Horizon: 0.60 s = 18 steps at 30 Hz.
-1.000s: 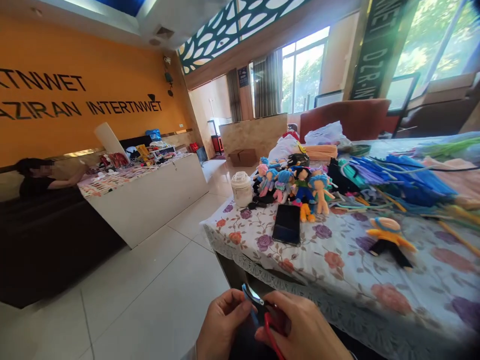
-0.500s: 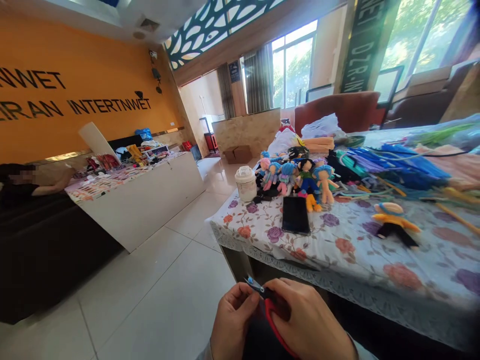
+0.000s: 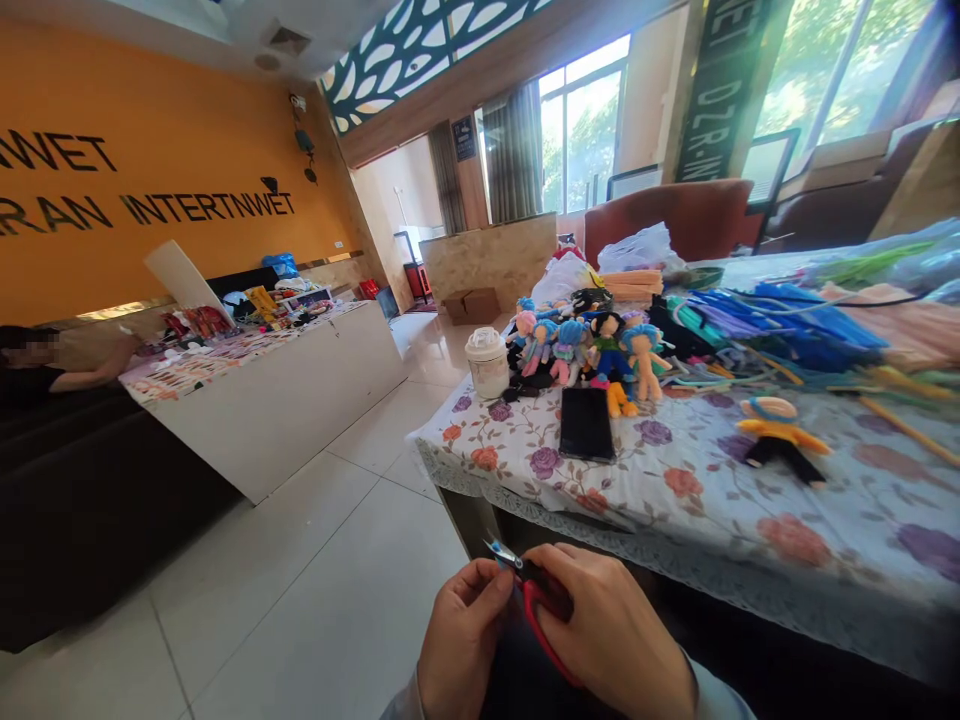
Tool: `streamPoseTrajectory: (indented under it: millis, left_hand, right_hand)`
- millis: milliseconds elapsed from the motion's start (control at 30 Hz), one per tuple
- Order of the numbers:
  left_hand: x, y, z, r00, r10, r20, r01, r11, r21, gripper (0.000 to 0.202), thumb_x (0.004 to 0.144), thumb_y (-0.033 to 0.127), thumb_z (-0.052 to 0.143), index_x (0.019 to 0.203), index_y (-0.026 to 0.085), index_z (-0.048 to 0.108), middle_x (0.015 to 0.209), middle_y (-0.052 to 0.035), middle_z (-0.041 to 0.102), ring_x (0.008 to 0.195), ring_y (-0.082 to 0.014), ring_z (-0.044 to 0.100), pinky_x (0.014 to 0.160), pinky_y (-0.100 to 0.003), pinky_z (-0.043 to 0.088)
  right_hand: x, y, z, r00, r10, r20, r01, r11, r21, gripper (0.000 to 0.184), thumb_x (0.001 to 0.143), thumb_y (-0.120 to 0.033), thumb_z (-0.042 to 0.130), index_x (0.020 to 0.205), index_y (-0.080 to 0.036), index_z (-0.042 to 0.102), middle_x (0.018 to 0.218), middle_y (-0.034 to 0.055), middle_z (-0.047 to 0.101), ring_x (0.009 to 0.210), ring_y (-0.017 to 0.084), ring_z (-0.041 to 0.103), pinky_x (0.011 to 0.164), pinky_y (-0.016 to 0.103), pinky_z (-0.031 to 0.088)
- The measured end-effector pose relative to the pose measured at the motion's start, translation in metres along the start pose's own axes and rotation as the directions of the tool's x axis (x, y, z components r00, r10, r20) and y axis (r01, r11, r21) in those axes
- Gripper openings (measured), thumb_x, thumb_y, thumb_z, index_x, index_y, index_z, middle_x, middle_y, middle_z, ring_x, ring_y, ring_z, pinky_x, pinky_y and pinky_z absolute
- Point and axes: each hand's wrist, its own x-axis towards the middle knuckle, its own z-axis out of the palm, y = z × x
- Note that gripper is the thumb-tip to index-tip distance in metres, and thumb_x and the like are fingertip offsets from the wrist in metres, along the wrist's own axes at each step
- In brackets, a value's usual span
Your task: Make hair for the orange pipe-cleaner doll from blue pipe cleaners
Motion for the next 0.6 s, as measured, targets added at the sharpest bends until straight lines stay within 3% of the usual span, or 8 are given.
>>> streamPoseTrajectory:
  millis: [433, 600]
  left_hand:
    - [0.003, 0.001, 0.0, 1.0, 0.007, 0.028, -0.006, 0.999, -0.044, 0.019, 0.061, 0.023, 0.084, 0.065, 0.014, 0.068, 0.064, -0.0002, 0.064, 0.063, -0.0111, 0.056, 0.068, -0.025, 0.046]
    - [0.006, 0.002, -0.002, 0.999, 0.019, -0.041, -0.02, 1.0, -0.013, 0.024, 0.057, 0.025, 0.087, 0.061, 0.014, 0.066, 0.06, 0.0005, 0.063, 0.058, -0.0101, 0.054, 0.062, -0.023, 0.044]
  right_hand:
    - [0.005, 0.002, 0.007, 0.999, -0.043, -0.001, 0.043, 0.999, -0.018, 0.022, 0.077, -0.015, 0.053, 0.09, -0.024, 0.067, 0.078, 0.0012, 0.069, 0.072, 0.017, 0.064, 0.065, 0.025, 0.041]
    - [0.013, 0.006, 0.01, 0.996, -0.083, 0.008, 0.084, 0.996, -0.031, 0.018, 0.077, -0.013, 0.051, 0.08, -0.023, 0.066, 0.073, 0.001, 0.07, 0.068, 0.016, 0.065, 0.061, 0.024, 0.038]
